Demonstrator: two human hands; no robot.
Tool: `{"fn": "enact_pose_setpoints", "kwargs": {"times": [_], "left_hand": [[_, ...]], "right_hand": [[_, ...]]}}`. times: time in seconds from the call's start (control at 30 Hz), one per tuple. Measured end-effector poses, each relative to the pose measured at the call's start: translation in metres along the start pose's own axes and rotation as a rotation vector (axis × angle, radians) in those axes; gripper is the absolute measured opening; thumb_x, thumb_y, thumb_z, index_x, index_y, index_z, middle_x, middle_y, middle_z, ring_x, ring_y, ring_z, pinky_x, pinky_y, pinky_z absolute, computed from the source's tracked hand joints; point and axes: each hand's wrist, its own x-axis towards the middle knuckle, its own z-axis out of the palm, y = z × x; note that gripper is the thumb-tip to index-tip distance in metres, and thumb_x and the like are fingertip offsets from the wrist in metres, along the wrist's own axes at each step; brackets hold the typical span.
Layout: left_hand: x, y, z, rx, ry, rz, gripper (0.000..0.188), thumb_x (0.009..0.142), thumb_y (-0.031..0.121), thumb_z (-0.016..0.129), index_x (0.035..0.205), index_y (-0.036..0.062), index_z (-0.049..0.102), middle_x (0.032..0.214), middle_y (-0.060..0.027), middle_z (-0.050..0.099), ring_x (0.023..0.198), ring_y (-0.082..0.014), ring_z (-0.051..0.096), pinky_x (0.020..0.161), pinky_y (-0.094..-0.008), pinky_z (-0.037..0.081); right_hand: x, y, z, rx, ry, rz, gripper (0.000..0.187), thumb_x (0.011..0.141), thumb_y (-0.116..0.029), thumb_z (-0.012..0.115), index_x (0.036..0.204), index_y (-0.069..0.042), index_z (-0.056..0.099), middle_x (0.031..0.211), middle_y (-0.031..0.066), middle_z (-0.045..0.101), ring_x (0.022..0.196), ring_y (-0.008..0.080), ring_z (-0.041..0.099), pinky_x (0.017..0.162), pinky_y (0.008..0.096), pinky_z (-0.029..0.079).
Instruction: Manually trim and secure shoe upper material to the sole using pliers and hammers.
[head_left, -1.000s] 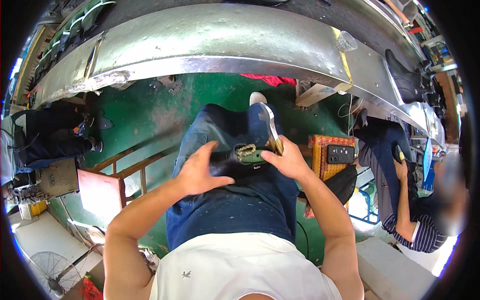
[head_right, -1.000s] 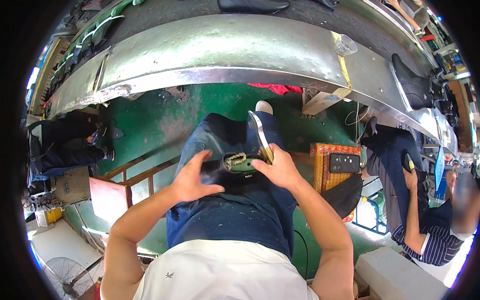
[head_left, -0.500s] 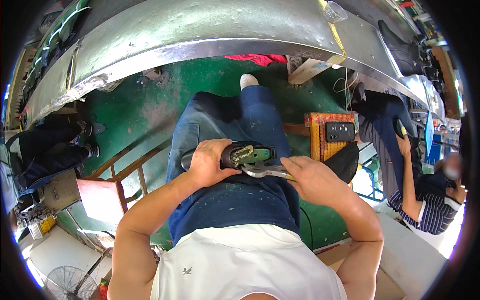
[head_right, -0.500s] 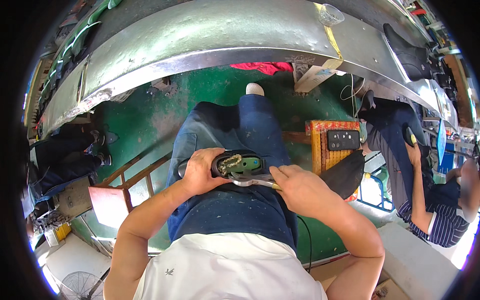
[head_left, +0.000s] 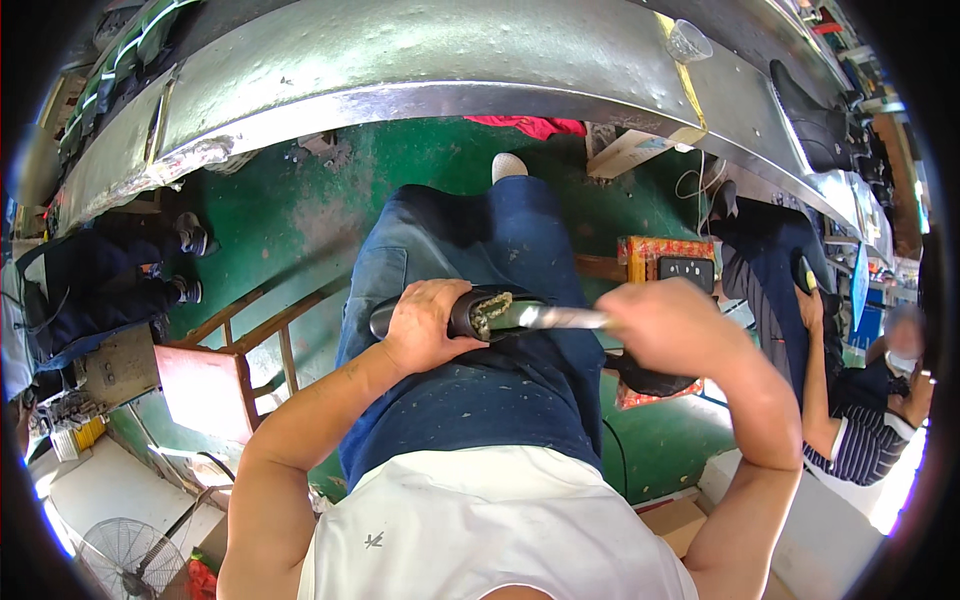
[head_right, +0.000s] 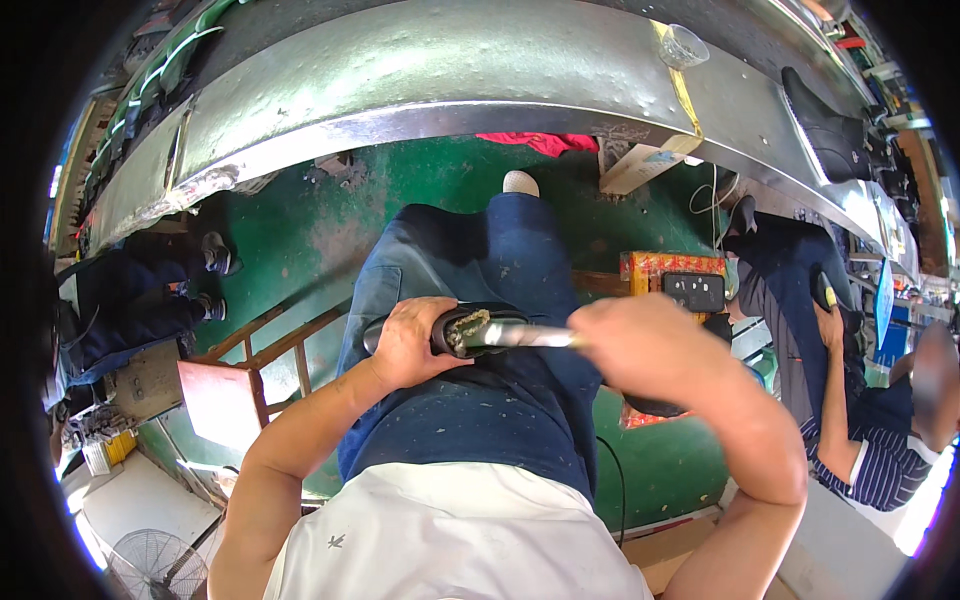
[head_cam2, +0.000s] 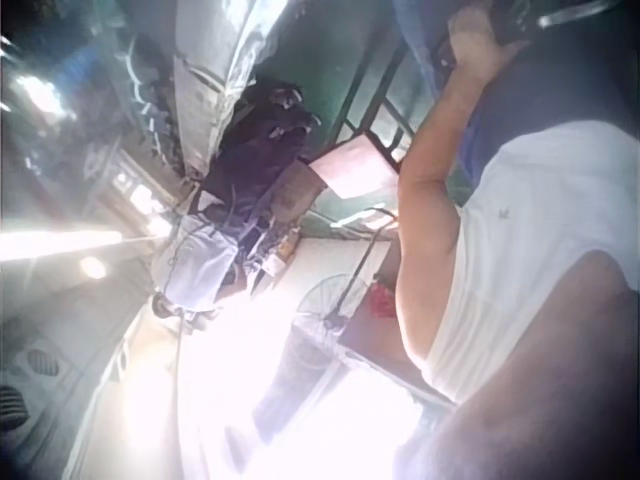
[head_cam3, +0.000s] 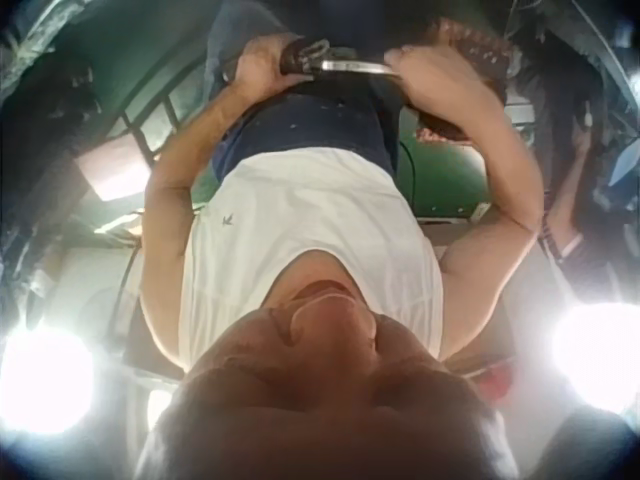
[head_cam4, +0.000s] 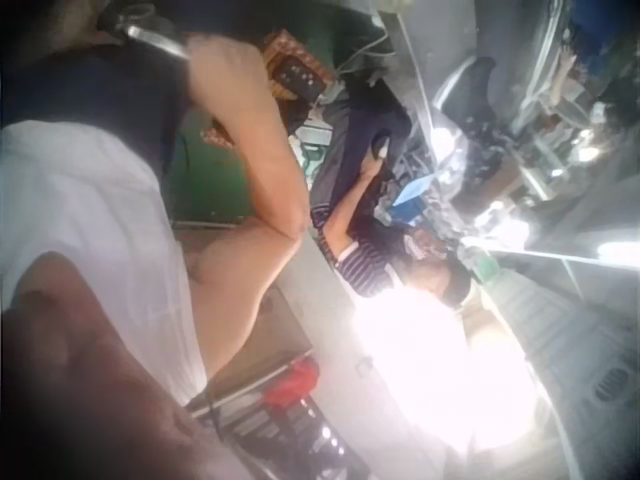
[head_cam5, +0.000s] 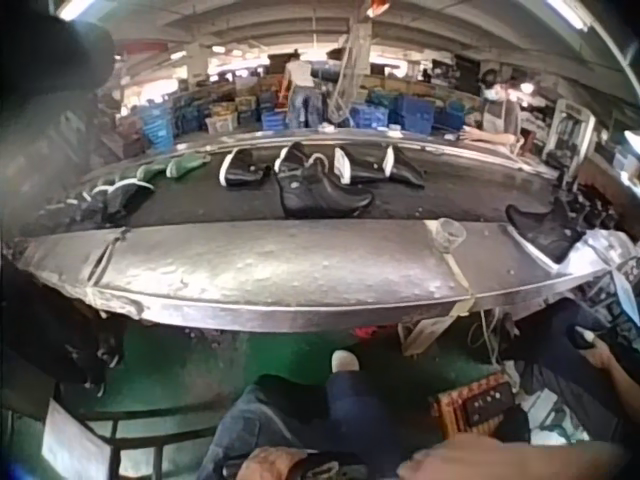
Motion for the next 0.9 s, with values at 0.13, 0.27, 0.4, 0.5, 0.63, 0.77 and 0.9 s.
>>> {"fn": "enact_pose_setpoints", "kwargs": {"times": [0.13,0.27,0.4,0.5,0.63,0.77,0.9], "left_hand": [[0.004,-0.008,-0.005,-0.017,-0.081,-0.050,0.077,0.066,0.034,0.093,0.128,0.0042,0.058,0.125,-0.0171,0.066,0.117,-0.0366,0.063,0.104,-0.0458,0.046],[0.011,-0.006,-0.038,0.089,-0.343,-0.150,0.098,0.067,0.035,0.092,0.144,0.0021,0.043,0.140,-0.0228,0.054,0.133,-0.0404,0.050,0.113,-0.0488,0.038],[-0.008,-0.034,-0.055,0.111,-0.485,-0.116,0.114,0.066,0.033,0.091,0.156,0.0013,0.028,0.148,-0.0254,0.045,0.140,-0.0430,0.041,0.117,-0.0512,0.033],[-0.014,-0.031,-0.062,0.170,-0.508,-0.082,0.112,0.069,0.026,0.088,0.157,0.0008,0.024,0.149,-0.0264,0.043,0.141,-0.0438,0.040,0.117,-0.0511,0.033],[-0.010,-0.022,-0.077,0.088,-0.426,-0.066,0.101,0.072,0.021,0.085,0.154,-0.0036,0.029,0.146,-0.0288,0.045,0.137,-0.0440,0.045,0.116,-0.0472,0.037],[0.013,0.019,-0.108,-0.233,-0.150,-0.191,0.067,0.078,0.016,0.085,0.134,-0.0058,0.056,0.120,-0.0217,0.067,0.111,-0.0272,0.067,0.098,-0.0375,0.052],[0.031,0.039,-0.068,-0.528,0.224,-0.195,0.044,0.085,0.014,0.083,0.121,-0.0021,0.063,0.103,-0.0117,0.072,0.095,-0.0153,0.068,0.087,-0.0317,0.055]], "right_hand": [[-0.040,0.025,-0.044,0.226,0.305,0.227,0.026,0.095,-0.022,0.065,0.113,-0.004,0.065,0.087,0.0172,0.067,0.077,0.0389,0.065,0.073,0.0441,0.051],[-0.029,0.033,0.007,0.502,0.354,0.308,0.033,0.097,-0.030,0.066,0.116,-0.003,0.063,0.083,0.0173,0.065,0.077,0.0305,0.067,0.073,0.0412,0.051],[0.024,0.032,0.077,0.691,0.369,0.326,0.050,0.091,-0.038,0.073,0.122,-0.002,0.057,0.105,0.0215,0.068,0.100,0.0378,0.068,0.086,0.0439,0.052],[0.071,0.031,0.117,0.708,0.466,0.340,0.066,0.082,-0.045,0.082,0.123,0.001,0.057,0.107,0.0209,0.069,0.101,0.0335,0.068,0.090,0.0412,0.051],[0.123,0.049,0.155,1.004,0.463,0.536,0.056,0.085,-0.045,0.081,0.110,0.002,0.063,0.098,0.0165,0.070,0.091,0.0283,0.068,0.084,0.0395,0.052],[0.138,0.063,0.162,1.031,0.511,0.597,0.039,0.093,-0.036,0.073,0.096,0.003,0.067,0.083,0.0141,0.068,0.076,0.0257,0.063,0.075,0.0403,0.050],[0.146,0.069,0.181,0.987,0.539,0.532,0.032,0.098,-0.029,0.066,0.098,0.003,0.066,0.084,0.0163,0.068,0.078,0.0264,0.065,0.075,0.0401,0.050]]}}
